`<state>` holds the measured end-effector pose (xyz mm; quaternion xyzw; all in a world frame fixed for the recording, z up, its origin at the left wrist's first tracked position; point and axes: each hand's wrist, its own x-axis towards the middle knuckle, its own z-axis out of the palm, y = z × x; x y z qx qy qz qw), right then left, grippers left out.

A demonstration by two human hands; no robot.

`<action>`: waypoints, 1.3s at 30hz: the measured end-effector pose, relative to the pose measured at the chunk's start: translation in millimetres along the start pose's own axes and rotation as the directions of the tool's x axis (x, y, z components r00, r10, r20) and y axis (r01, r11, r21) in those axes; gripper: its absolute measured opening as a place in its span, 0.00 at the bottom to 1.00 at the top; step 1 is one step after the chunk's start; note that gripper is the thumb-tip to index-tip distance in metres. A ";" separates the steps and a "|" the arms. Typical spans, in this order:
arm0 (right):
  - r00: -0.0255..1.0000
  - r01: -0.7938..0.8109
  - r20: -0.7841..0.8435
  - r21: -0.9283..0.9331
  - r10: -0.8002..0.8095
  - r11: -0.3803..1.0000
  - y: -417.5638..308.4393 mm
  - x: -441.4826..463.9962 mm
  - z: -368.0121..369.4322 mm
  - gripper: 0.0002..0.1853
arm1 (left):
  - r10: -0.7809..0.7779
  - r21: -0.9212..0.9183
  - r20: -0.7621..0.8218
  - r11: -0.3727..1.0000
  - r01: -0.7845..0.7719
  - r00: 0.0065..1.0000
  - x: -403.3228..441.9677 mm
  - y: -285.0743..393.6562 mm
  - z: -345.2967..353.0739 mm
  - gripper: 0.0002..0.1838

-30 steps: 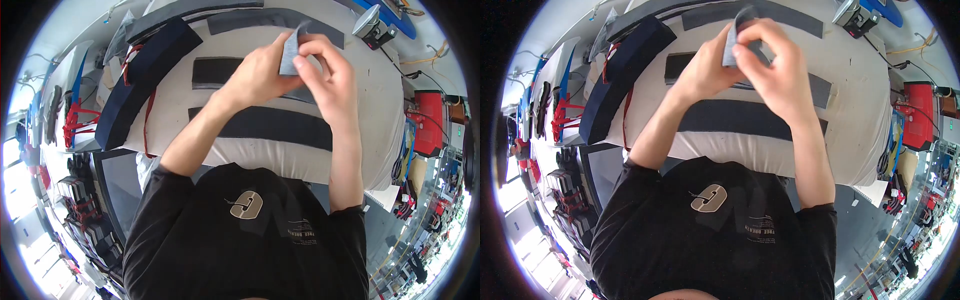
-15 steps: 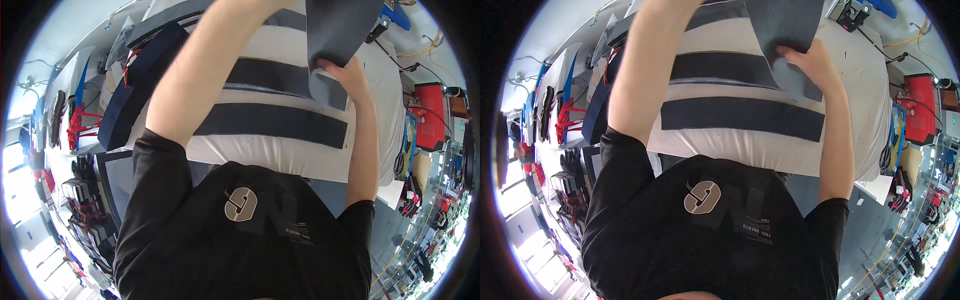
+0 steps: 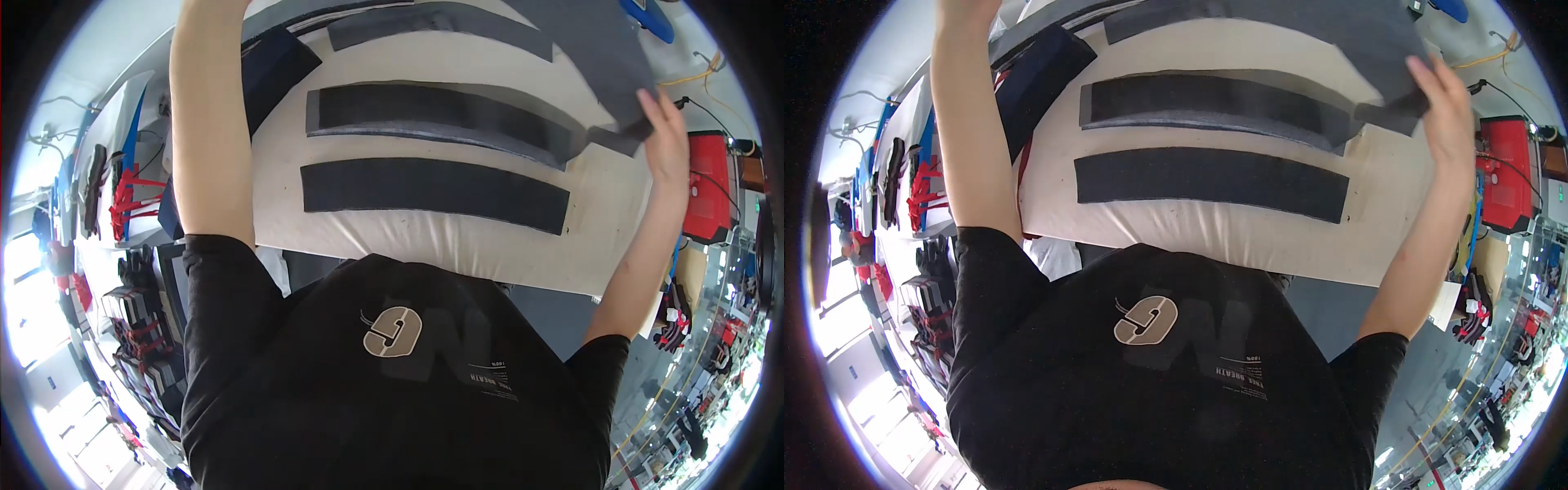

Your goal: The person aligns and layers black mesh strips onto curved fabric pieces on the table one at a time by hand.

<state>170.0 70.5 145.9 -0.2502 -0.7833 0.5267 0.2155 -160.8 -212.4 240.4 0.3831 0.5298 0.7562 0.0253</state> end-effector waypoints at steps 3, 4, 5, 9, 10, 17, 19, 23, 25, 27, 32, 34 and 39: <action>0.965 -0.027 -0.250 0.208 0.080 0.978 -20.1 -7.3 -6.9 0.24 | -0.189 0.021 0.024 0.982 0.189 0.982 -18.2 -12.0 -34.3 0.12; 0.942 -0.007 -0.324 0.242 0.088 0.970 -26.7 -10.5 -4.9 0.24 | -0.329 -0.327 0.177 0.869 0.371 0.928 -26.0 -17.2 -46.6 0.13; 0.910 -0.003 -0.407 0.169 0.072 0.986 -32.7 -14.2 -0.7 0.26 | -0.389 -0.595 0.359 0.605 0.529 0.848 -36.5 -23.9 -59.4 0.14; 0.936 -0.084 -0.351 -0.186 0.013 0.979 -33.3 -43.7 -19.8 0.26 | -0.498 -0.268 0.267 0.784 0.560 0.825 -109.1 -33.2 -99.2 0.17; 0.933 -0.135 -0.356 -0.229 0.046 0.964 -33.0 -54.5 -21.5 0.26 | -0.578 0.391 -0.049 0.739 0.548 0.815 -131.3 -22.7 -109.2 0.19; 0.908 -0.252 0.232 -0.363 0.349 0.897 -2.3 -106.9 17.3 0.14 | -0.870 0.387 0.088 0.478 0.788 0.485 -250.6 -32.8 -139.0 0.12; 0.879 -0.295 0.283 -0.308 0.383 0.905 0.9 -107.2 35.2 0.13 | -0.899 0.501 0.021 0.388 0.774 0.437 -259.5 -39.1 -143.6 0.10; 0.862 -0.333 0.319 -0.231 0.394 0.914 8.8 -105.1 61.6 0.12 | -0.877 0.568 -0.089 0.344 0.747 0.472 -279.3 -61.0 -151.8 0.11; 0.866 -0.335 0.315 -0.210 0.388 0.919 10.5 -103.3 68.5 0.12 | -0.885 0.555 -0.117 0.318 0.769 0.450 -279.5 -67.3 -153.9 0.12; 0.863 -0.345 0.315 -0.205 0.395 0.916 11.7 -102.3 70.5 0.12 | -0.874 0.560 -0.111 0.339 0.756 0.474 -278.1 -68.5 -153.7 0.13; 0.853 -0.343 0.329 -0.233 0.406 0.910 11.2 -99.5 71.2 0.13 | -0.860 0.579 -0.157 0.317 0.751 0.485 -275.8 -67.4 -148.6 0.13; 0.848 -0.341 0.335 -0.249 0.411 0.907 11.5 -99.3 71.5 0.13 | -0.850 0.580 -0.173 0.321 0.749 0.498 -276.7 -67.8 -147.3 0.13; 0.848 -0.333 0.343 -0.245 0.403 0.910 17.6 -98.1 76.6 0.13 | -0.818 0.609 -0.210 0.319 0.726 0.535 -282.4 -73.8 -147.0 0.12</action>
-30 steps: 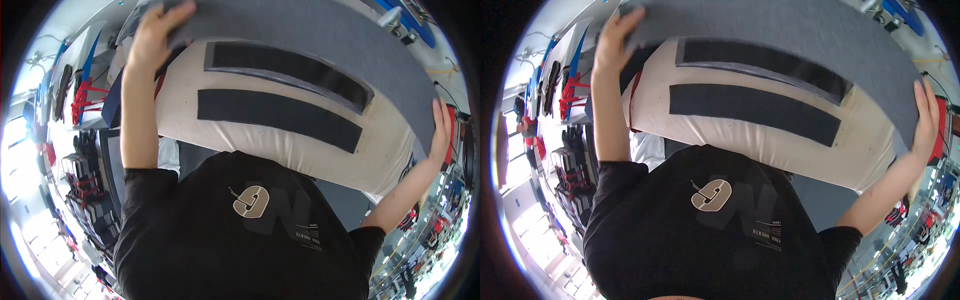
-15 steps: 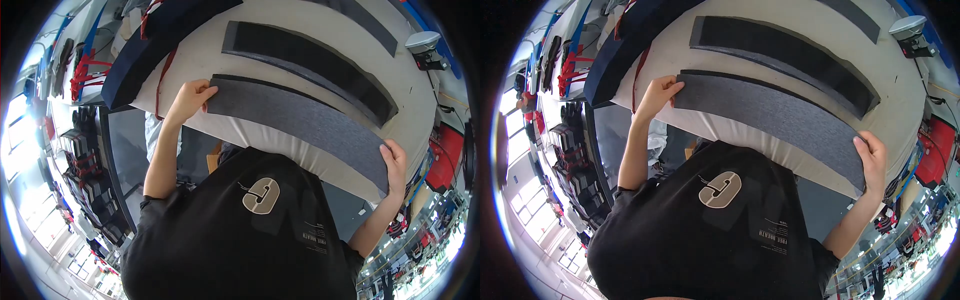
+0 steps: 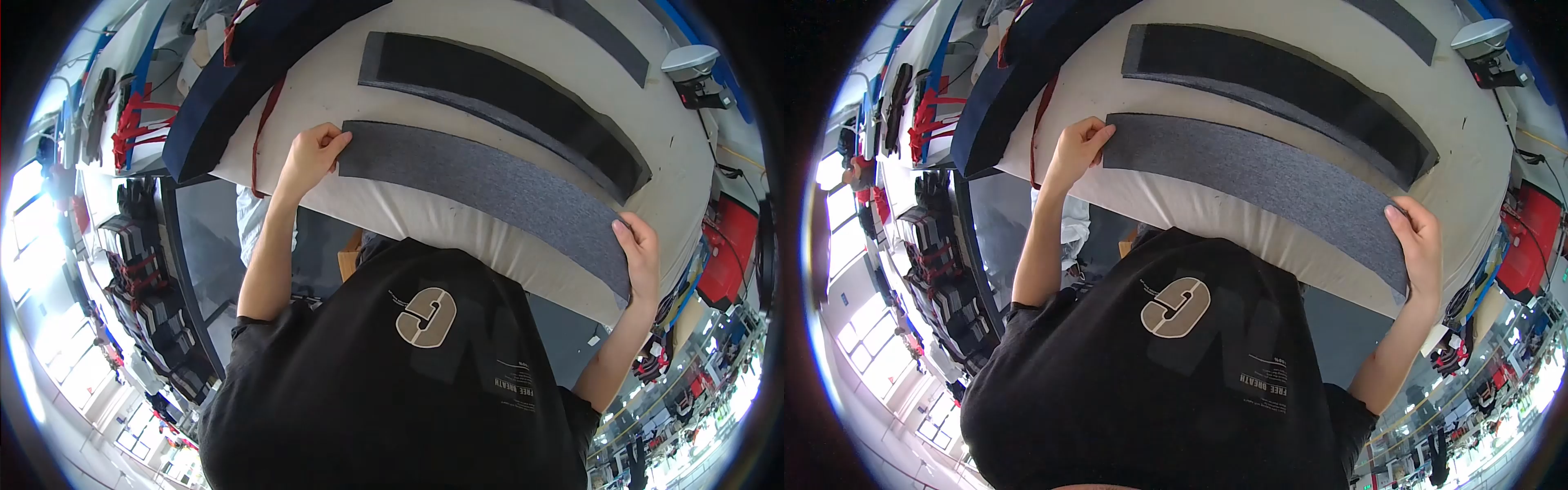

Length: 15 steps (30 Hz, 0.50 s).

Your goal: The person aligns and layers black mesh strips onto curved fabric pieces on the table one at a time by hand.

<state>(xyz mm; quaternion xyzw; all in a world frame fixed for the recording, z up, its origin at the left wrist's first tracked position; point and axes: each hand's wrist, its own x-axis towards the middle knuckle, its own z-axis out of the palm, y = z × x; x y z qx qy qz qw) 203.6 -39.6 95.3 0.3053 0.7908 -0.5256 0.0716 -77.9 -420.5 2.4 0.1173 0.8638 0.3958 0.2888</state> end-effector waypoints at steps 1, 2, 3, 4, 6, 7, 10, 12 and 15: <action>1.000 -0.001 -0.001 0.001 0.001 1.000 0.7 1.0 1.1 0.13 | 0.001 0.001 0.002 1.000 -0.001 1.000 0.0 -0.2 0.8 0.12; 1.000 0.010 -0.006 0.018 -0.010 1.000 1.3 1.8 2.4 0.12 | 0.007 0.007 -0.015 1.000 -0.007 1.000 0.1 -0.4 1.6 0.12; 1.000 0.020 -0.010 0.034 -0.020 0.999 1.5 2.1 3.4 0.12 | 0.013 0.014 -0.032 1.000 -0.013 0.999 0.0 -0.8 2.7 0.12; 1.000 0.019 -0.013 0.036 -0.018 0.999 0.9 2.0 3.9 0.12 | 0.015 0.015 -0.029 1.000 -0.015 0.999 0.2 -2.0 3.6 0.12; 1.000 -0.017 0.011 0.038 0.017 0.999 -0.8 1.0 3.4 0.13 | 0.041 0.025 -0.055 0.999 -0.040 0.998 0.7 -5.2 4.2 0.12; 1.000 -0.021 0.006 0.038 0.020 0.999 1.3 1.4 2.6 0.13 | 0.044 0.025 -0.050 0.999 -0.043 0.998 1.0 -6.4 4.3 0.12; 1.000 0.003 0.002 0.016 -0.003 1.000 9.9 2.3 0.2 0.12 | 0.071 0.061 -0.054 0.996 -0.067 0.996 1.7 -10.6 5.8 0.13; 1.000 0.001 -0.006 0.052 -0.001 0.999 12.9 2.9 1.3 0.10 | 0.107 0.062 -0.060 0.993 -0.103 0.992 2.0 -14.7 7.1 0.11; 1.000 0.014 -0.004 0.052 -0.013 0.999 30.0 9.7 0.2 0.09 | 0.104 0.031 -0.050 0.994 -0.103 0.993 3.4 -17.5 7.3 0.11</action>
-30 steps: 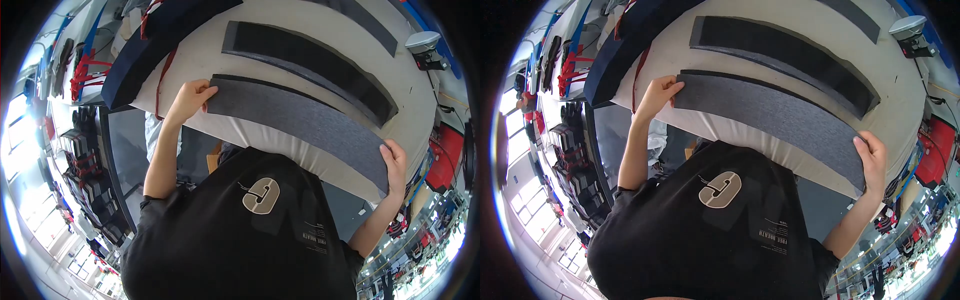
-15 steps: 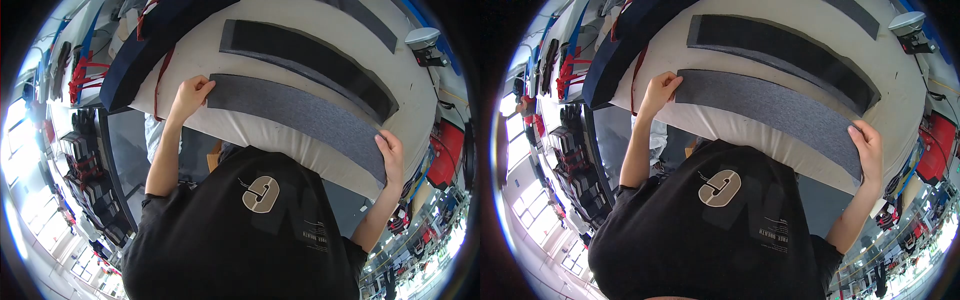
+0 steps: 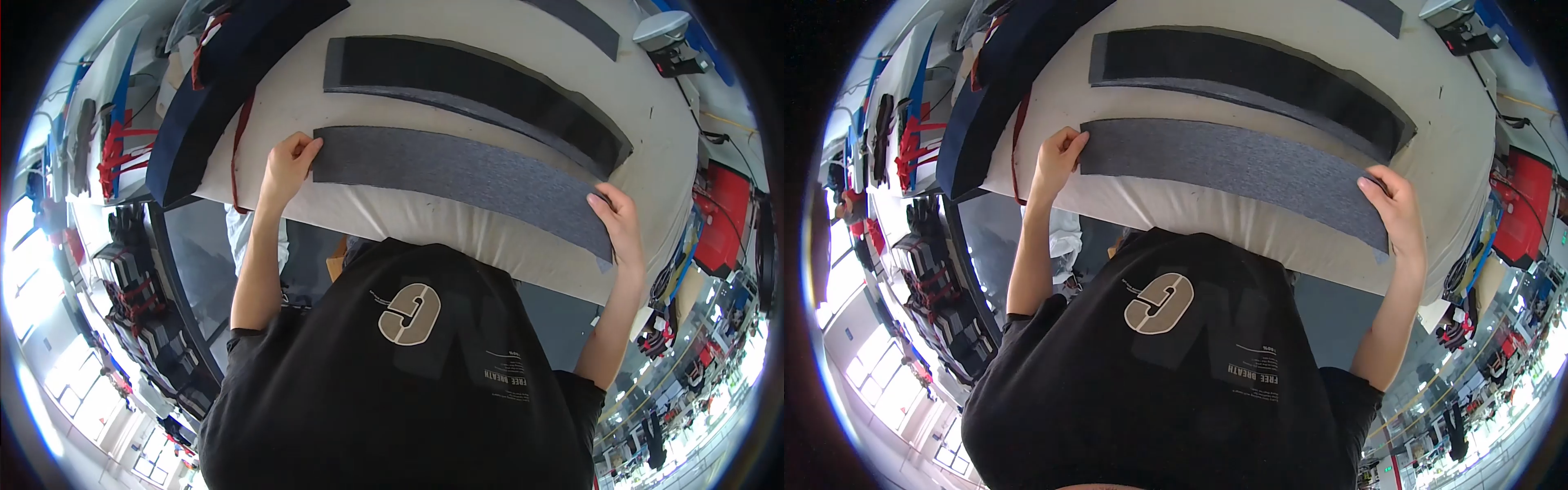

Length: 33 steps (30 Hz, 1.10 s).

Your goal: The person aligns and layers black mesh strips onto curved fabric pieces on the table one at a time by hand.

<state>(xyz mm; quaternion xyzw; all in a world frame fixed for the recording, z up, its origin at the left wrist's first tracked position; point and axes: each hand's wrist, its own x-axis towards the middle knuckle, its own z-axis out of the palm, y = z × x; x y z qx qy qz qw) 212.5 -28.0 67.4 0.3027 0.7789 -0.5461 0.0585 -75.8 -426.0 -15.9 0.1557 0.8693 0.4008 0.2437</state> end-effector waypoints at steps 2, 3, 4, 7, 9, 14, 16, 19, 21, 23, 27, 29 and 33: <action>1.000 -0.023 -0.001 0.011 0.023 1.000 3.8 2.7 0.7 0.09 | -0.001 0.009 -0.004 1.000 0.001 1.000 -0.1 2.1 0.0 0.11; 0.999 -0.044 0.005 0.027 0.044 0.999 6.7 3.8 1.2 0.09 | -0.006 0.024 -0.011 1.000 0.006 1.000 -0.4 2.8 -0.3 0.11; 0.999 -0.048 -0.005 0.025 0.048 0.999 12.8 5.3 1.8 0.09 | 0.001 0.020 -0.004 1.000 -0.001 1.000 -0.6 2.6 -0.5 0.11; 0.998 -0.069 -0.005 0.030 0.069 0.997 29.2 8.7 1.6 0.09 | -0.005 0.003 0.002 1.000 0.005 1.000 0.7 2.7 0.2 0.12; 0.999 -0.045 0.006 0.016 0.045 0.999 32.3 9.4 3.8 0.11 | -0.027 0.029 -0.006 0.999 0.027 1.000 0.8 3.6 -0.2 0.13; 0.989 -0.147 0.013 0.054 0.146 0.988 46.7 6.5 0.6 0.14 | -0.027 0.028 0.004 0.999 0.026 1.000 2.4 5.5 -1.0 0.14; 0.981 -0.194 0.006 0.041 0.194 0.980 52.5 4.3 -0.8 0.15 | -0.067 0.025 0.004 0.997 0.067 0.998 4.3 4.4 -2.5 0.13; 0.976 -0.208 -0.066 -0.022 0.206 0.978 58.2 1.4 0.0 0.15 | -0.055 0.016 -0.003 0.998 0.055 0.998 4.7 5.9 -2.4 0.13; 0.983 -0.164 -0.082 -0.004 0.163 0.986 59.7 -0.9 1.4 0.15 | -0.055 0.017 -0.005 0.998 0.055 0.998 4.4 6.4 -2.3 0.14; 0.963 -0.250 -0.111 -0.045 0.244 0.967 54.3 -4.4 0.4 0.14 | -0.053 0.018 -0.008 0.998 0.053 0.999 5.4 4.6 -2.3 0.14; 0.940 -0.270 -0.237 -0.070 0.246 0.960 61.4 -14.0 -0.8 0.11 | -0.056 -0.002 0.003 0.998 0.056 0.998 7.5 -3.1 -2.0 0.14; 0.929 -0.283 -0.267 -0.075 0.254 0.956 68.3 -18.6 -2.6 0.11 | -0.055 -0.002 0.004 0.998 0.055 0.998 7.4 -3.2 -1.9 0.14; 0.911 -0.238 -0.352 -0.019 0.216 0.971 83.2 -19.0 2.6 0.13 | -0.061 0.038 -0.001 0.997 0.061 0.998 7.4 1.2 -1.2 0.14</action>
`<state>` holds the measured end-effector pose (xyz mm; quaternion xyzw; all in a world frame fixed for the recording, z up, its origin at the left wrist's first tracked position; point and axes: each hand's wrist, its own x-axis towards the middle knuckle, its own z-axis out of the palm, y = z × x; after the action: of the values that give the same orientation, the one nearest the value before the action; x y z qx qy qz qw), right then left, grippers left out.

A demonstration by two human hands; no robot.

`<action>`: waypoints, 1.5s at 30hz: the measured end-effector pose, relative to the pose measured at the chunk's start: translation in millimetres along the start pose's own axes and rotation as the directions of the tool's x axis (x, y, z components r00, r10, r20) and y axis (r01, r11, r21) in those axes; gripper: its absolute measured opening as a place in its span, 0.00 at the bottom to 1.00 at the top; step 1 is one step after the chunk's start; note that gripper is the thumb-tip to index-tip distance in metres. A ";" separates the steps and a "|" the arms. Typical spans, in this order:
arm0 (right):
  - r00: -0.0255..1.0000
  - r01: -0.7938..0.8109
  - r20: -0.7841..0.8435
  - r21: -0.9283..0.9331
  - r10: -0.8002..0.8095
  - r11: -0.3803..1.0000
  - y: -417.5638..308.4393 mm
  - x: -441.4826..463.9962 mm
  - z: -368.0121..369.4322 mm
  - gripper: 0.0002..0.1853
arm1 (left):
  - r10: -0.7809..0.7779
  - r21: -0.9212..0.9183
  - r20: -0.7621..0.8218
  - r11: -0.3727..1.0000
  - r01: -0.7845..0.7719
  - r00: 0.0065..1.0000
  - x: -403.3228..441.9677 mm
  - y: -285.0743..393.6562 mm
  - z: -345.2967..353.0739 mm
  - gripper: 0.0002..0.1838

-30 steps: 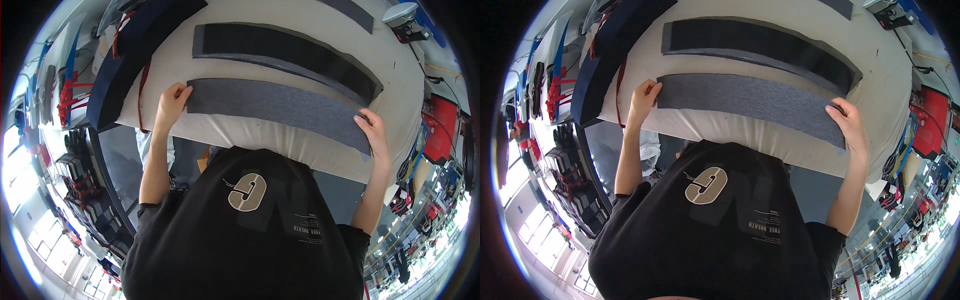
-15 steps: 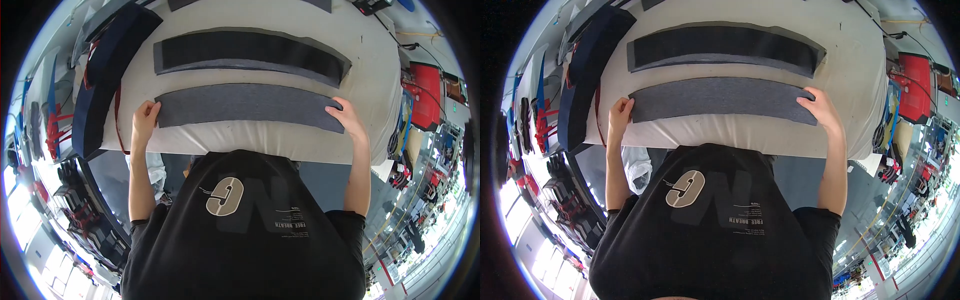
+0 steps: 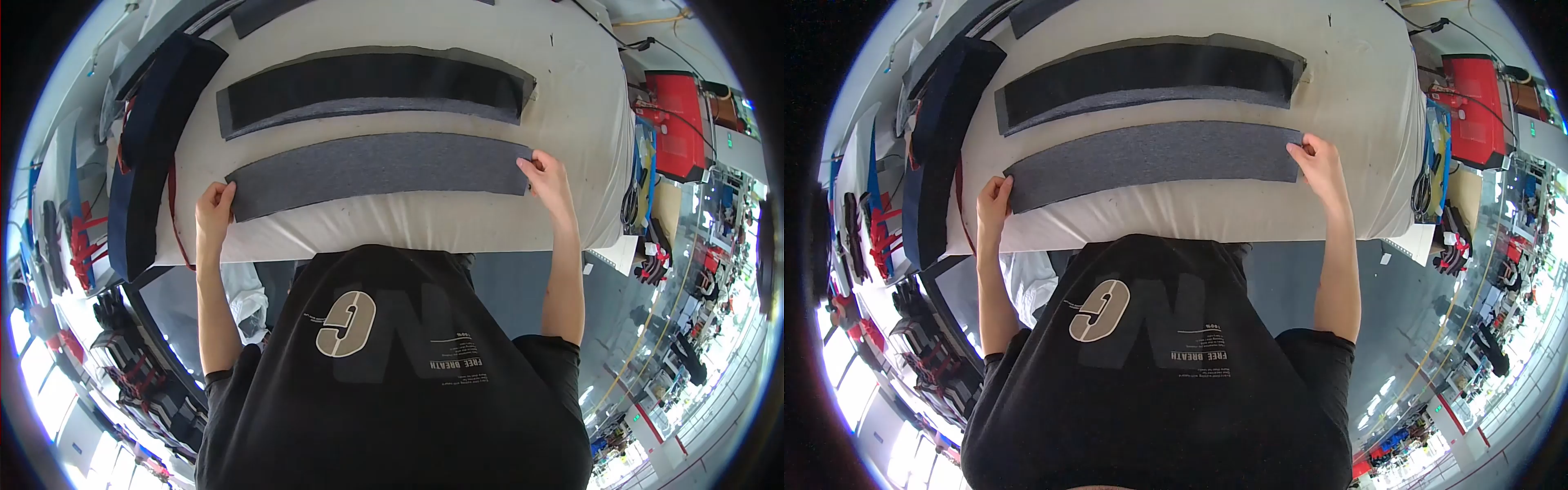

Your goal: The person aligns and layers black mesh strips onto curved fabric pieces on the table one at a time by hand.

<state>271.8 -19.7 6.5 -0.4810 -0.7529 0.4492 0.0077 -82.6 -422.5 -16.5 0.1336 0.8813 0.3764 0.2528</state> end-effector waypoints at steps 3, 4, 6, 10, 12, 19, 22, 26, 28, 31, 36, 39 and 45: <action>0.992 0.063 -0.107 -0.021 -0.065 0.998 10.1 3.0 10.0 0.09 | 0.012 0.090 -0.008 0.996 -0.012 1.000 2.6 -0.7 -3.1 0.12; 0.992 0.080 -0.093 -0.005 -0.080 0.997 11.0 3.7 12.0 0.09 | 0.032 0.158 -0.019 0.987 -0.029 0.999 5.1 -0.6 -6.1 0.11; 0.934 0.166 -0.288 -0.171 -0.210 0.971 14.5 2.3 13.7 0.08 | 0.349 0.279 -0.147 0.912 -0.300 0.925 15.7 6.4 -12.6 0.11; 0.877 0.240 -0.383 -0.176 -0.291 0.955 -6.5 -2.0 9.7 0.10 | 0.447 0.226 -0.241 0.889 -0.398 0.862 70.2 59.8 -20.5 0.13; 0.853 0.285 -0.417 -0.127 -0.312 0.950 -22.9 -8.5 9.9 0.10 | 0.614 0.369 -0.227 0.773 -0.516 0.756 119.7 64.9 -9.3 0.19; 0.829 0.400 -0.415 -0.028 -0.375 0.916 -64.7 -36.6 32.2 0.10 | 0.509 0.448 0.088 0.748 -0.491 0.856 169.0 86.8 8.2 0.16; 0.827 0.442 -0.381 -0.014 -0.413 0.897 -69.5 -40.2 35.6 0.10 | 0.555 0.304 -0.066 0.803 -0.513 0.829 142.6 106.1 3.7 0.12; 0.700 0.679 -0.298 -0.008 -0.649 0.735 -110.8 -35.6 49.8 0.24 | 0.652 0.041 -0.153 0.755 -0.654 0.743 63.1 179.4 2.0 0.10; 0.598 0.787 -0.282 0.027 -0.750 0.617 -151.0 -42.1 67.5 0.32 | 0.733 -0.060 -0.136 0.665 -0.744 0.666 18.2 218.5 9.0 0.10; 0.509 0.850 -0.330 0.048 -0.795 0.524 -197.2 -57.2 90.8 0.33 | 0.773 -0.290 -0.056 0.593 -0.751 0.632 -30.2 258.0 26.0 0.10; 0.728 0.685 -0.289 0.331 -0.622 0.648 -211.7 -91.9 64.2 0.11 | 0.904 -0.626 -0.074 0.286 -0.726 0.420 -67.0 281.7 37.0 0.10; 0.610 0.789 -0.438 0.252 -0.661 0.560 -209.5 -103.4 34.2 0.11 | 0.940 -0.701 -0.230 0.020 -0.713 0.253 -53.9 292.5 42.4 0.21; 0.690 0.688 -0.313 0.562 -0.652 0.459 -224.0 -123.9 -23.5 0.14 | 0.974 -0.956 0.172 0.201 -0.213 0.145 -51.9 287.0 94.3 0.26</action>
<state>188.1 -124.6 225.8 -0.1242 -0.6780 0.6246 0.3670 25.2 -192.9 155.7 0.5638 0.2186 0.6664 0.4362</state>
